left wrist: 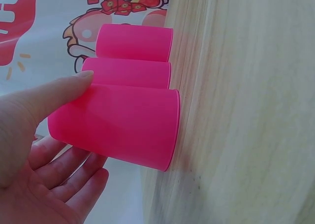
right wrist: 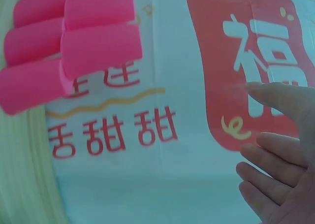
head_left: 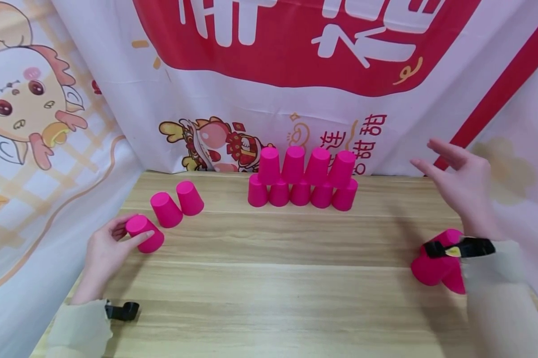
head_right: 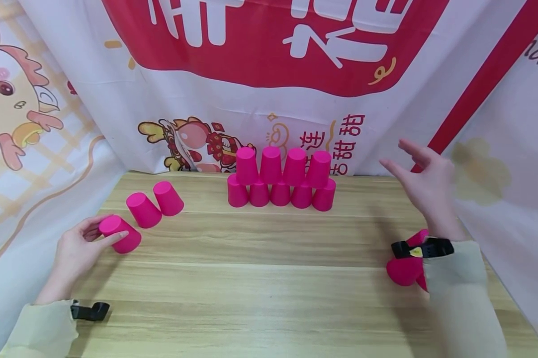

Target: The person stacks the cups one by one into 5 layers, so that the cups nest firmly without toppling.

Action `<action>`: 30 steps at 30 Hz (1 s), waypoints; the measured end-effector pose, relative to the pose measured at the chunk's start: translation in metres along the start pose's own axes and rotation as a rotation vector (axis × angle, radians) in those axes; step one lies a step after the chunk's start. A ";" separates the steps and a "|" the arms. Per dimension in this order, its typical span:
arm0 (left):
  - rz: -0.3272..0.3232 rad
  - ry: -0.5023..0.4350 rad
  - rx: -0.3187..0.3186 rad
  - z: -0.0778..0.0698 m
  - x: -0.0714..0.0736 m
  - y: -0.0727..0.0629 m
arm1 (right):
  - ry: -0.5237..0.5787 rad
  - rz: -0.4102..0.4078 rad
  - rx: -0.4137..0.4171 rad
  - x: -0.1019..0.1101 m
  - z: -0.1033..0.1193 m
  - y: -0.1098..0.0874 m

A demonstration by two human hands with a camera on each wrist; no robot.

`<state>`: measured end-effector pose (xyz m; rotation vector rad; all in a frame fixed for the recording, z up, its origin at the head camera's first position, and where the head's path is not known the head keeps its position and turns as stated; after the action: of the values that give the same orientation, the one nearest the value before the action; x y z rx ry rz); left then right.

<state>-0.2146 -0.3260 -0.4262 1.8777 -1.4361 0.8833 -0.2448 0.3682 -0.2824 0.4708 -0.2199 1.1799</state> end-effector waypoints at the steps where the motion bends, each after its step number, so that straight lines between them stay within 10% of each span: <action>1: 0.003 0.000 0.003 0.000 0.000 0.000 | 0.012 0.005 -0.015 0.004 -0.003 -0.002; 16: -0.024 0.009 0.009 0.000 0.002 -0.001 | -0.072 0.053 -0.089 0.035 -0.054 -0.039; 30: -0.202 -0.065 0.011 -0.044 0.024 -0.011 | -0.080 0.101 -0.172 0.044 -0.105 -0.085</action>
<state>-0.2052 -0.3025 -0.3819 2.0342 -1.2535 0.7403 -0.1581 0.4278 -0.3776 0.3592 -0.4142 1.2298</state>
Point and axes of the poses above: each hand's wrist, its own y-axis towards the middle knuckle, its own x-axis out of the back of the hand, z = x × y, the point moved 5 cm from there along y, towards the middle knuckle, and after that the axes turned 13 degrees about y, right-handed, at the moved point
